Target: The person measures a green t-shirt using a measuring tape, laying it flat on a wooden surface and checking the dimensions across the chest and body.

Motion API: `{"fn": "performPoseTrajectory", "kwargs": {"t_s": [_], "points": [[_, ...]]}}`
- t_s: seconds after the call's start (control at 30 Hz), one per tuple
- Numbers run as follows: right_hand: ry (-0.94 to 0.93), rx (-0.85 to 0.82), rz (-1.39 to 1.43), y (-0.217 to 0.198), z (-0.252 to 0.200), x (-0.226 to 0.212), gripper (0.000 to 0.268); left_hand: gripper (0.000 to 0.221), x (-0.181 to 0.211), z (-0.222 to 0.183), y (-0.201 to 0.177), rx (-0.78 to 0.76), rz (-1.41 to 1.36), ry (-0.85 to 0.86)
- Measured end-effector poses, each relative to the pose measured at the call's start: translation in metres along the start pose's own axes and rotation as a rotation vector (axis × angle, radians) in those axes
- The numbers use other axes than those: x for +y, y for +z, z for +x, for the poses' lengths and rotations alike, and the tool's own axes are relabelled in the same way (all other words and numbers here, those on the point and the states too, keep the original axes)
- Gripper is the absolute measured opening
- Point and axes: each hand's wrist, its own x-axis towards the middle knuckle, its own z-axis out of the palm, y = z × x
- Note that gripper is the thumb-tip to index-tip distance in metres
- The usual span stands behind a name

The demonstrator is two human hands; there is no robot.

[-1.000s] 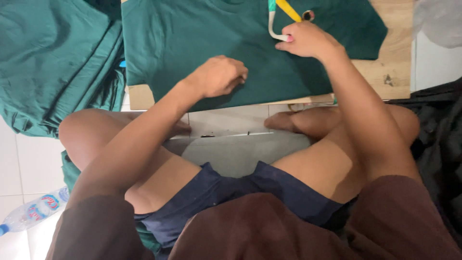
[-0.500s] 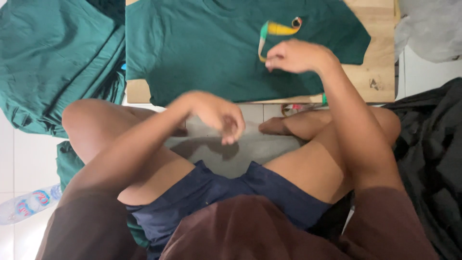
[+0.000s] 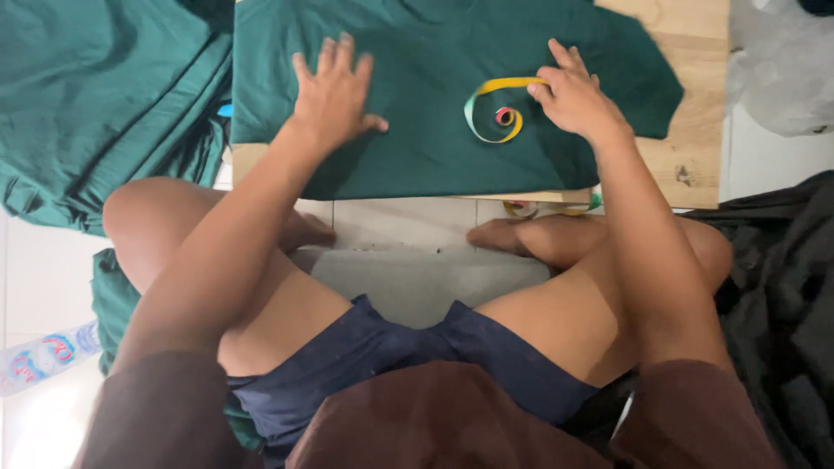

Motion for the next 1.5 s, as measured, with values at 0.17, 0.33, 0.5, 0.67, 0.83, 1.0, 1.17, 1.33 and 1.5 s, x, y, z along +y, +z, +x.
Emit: {"fn": "performPoseTrajectory", "kwargs": {"t_s": [0.17, 0.33, 0.5, 0.67, 0.83, 1.0, 1.17, 1.33, 1.5], "points": [[0.016, 0.24, -0.004, 0.027, 0.038, 0.006, 0.028, 0.119, -0.011, 0.015, -0.045, -0.494, -0.21, -0.24], [0.063, 0.289, 0.053, 0.018, 0.064, 0.042, 0.024, 0.104, -0.038, 0.04, -0.004, -0.219, -0.231, -0.062], [-0.002, 0.251, 0.149, 0.005, 0.062, 0.067, 0.027, 0.08, -0.026, 0.052, 0.013, 0.095, -0.241, 0.096], [-0.054, 0.207, 0.053, -0.001, 0.043, 0.057, 0.033, 0.046, 0.004, 0.049, 0.027, 0.174, -0.343, 0.396], [-0.216, 0.251, -0.104, -0.016, 0.025, 0.054, 0.036, 0.039, 0.025, 0.047, 0.028, 0.147, -0.382, 0.462], [-0.235, 0.255, -0.138, -0.045, -0.027, 0.018, 0.033, 0.008, 0.039, 0.044, 0.026, 0.177, -0.451, 0.412], [-0.231, 0.38, -0.175, -0.052, -0.056, 0.057, 0.025, 0.009, 0.053, 0.032, -0.014, 0.141, -0.563, 0.396], [-0.243, 0.439, -0.21, -0.057, -0.055, 0.059, 0.026, 0.013, 0.053, 0.03, -0.049, 0.138, -0.706, 0.391], [-0.269, 0.395, -0.192, -0.055, -0.056, 0.041, 0.028, 0.034, 0.035, 0.036, -0.069, 0.172, -0.7, 0.327]]}}
